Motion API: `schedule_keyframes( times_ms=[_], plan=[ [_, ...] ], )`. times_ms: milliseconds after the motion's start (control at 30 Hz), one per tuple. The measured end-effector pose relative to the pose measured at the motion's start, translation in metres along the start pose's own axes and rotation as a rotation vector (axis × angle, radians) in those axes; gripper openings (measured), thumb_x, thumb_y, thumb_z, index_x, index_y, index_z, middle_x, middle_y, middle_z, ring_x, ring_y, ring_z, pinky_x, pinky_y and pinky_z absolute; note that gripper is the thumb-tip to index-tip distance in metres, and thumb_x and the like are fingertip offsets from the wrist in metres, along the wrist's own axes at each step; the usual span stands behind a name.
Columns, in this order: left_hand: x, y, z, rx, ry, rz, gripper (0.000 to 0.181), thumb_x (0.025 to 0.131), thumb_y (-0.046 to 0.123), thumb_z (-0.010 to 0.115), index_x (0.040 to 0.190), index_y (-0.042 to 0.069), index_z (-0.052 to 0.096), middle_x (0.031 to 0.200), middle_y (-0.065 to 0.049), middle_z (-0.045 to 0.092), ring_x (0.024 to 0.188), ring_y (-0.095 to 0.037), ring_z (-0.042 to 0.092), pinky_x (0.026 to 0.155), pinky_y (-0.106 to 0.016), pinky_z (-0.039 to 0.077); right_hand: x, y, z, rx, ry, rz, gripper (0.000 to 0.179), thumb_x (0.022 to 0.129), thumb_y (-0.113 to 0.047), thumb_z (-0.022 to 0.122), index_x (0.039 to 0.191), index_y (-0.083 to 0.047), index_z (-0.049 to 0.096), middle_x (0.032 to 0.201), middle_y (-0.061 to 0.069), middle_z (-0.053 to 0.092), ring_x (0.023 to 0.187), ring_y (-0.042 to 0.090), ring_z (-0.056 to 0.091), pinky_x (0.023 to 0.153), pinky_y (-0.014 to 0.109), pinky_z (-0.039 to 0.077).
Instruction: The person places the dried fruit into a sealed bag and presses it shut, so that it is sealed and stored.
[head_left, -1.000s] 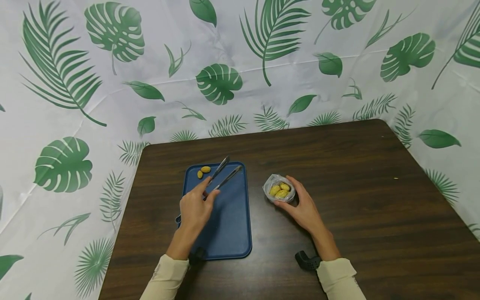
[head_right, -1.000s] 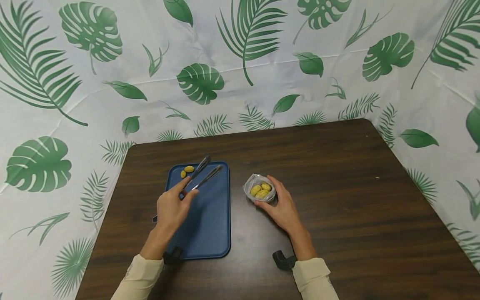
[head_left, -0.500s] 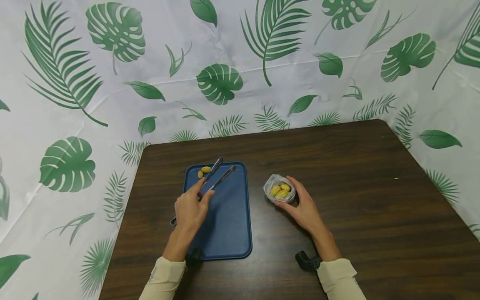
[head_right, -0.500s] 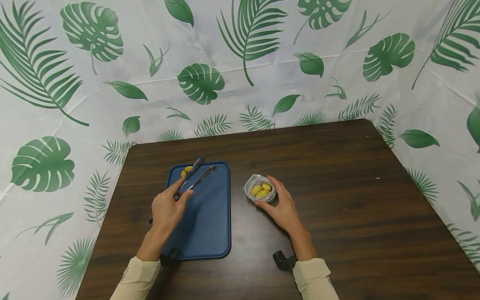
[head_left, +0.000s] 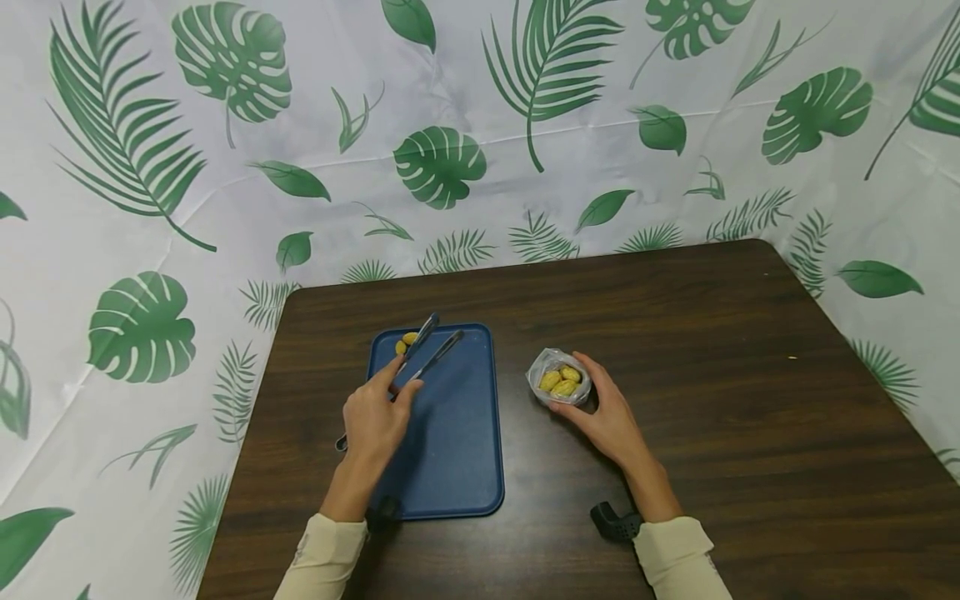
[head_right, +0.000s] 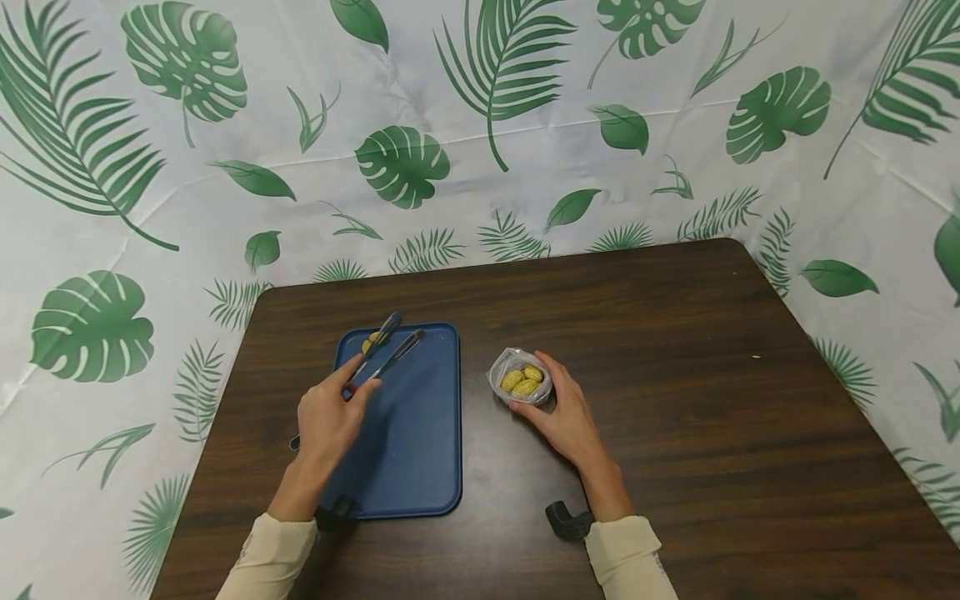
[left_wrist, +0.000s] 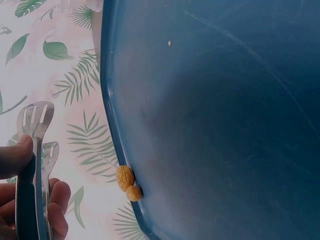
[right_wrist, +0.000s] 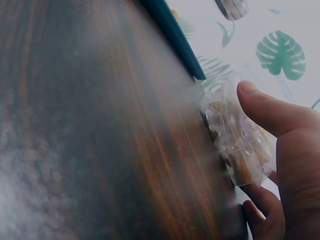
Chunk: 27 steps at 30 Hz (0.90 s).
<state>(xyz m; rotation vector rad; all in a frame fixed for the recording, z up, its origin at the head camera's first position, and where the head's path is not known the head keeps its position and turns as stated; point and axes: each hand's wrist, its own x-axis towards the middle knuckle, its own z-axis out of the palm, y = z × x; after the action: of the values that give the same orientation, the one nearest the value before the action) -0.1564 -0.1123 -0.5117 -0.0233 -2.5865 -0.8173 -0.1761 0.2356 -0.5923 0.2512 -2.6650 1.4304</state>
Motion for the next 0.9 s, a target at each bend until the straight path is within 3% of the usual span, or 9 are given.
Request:
schedule_keyframes(
  times_ms=[433, 900],
  plan=[
    [0.001, -0.008, -0.005, 0.017, -0.010, -0.069, 0.049, 0.093, 0.030, 0.078, 0.135, 0.005, 0.068, 0.078, -0.016, 0.076, 0.044, -0.015, 0.043, 0.050, -0.031, 0.034, 0.001, 0.000, 0.000, 0.002, 0.001, -0.002, 0.090, 0.085, -0.040, 0.085, 0.160, -0.024, 0.037, 0.163, 0.012, 0.041, 0.150, 0.039, 0.039, 0.116, 0.066, 0.031],
    [-0.001, -0.016, -0.005, 0.032, -0.001, -0.084, 0.048, 0.092, 0.026, 0.080, 0.133, 0.003, 0.069, 0.079, -0.017, 0.076, 0.051, -0.021, 0.056, 0.052, -0.038, 0.044, 0.001, -0.002, 0.000, 0.007, -0.006, 0.005, 0.090, 0.085, -0.040, 0.085, 0.160, -0.023, 0.037, 0.163, 0.013, 0.041, 0.150, 0.039, 0.038, 0.117, 0.066, 0.031]
  ],
)
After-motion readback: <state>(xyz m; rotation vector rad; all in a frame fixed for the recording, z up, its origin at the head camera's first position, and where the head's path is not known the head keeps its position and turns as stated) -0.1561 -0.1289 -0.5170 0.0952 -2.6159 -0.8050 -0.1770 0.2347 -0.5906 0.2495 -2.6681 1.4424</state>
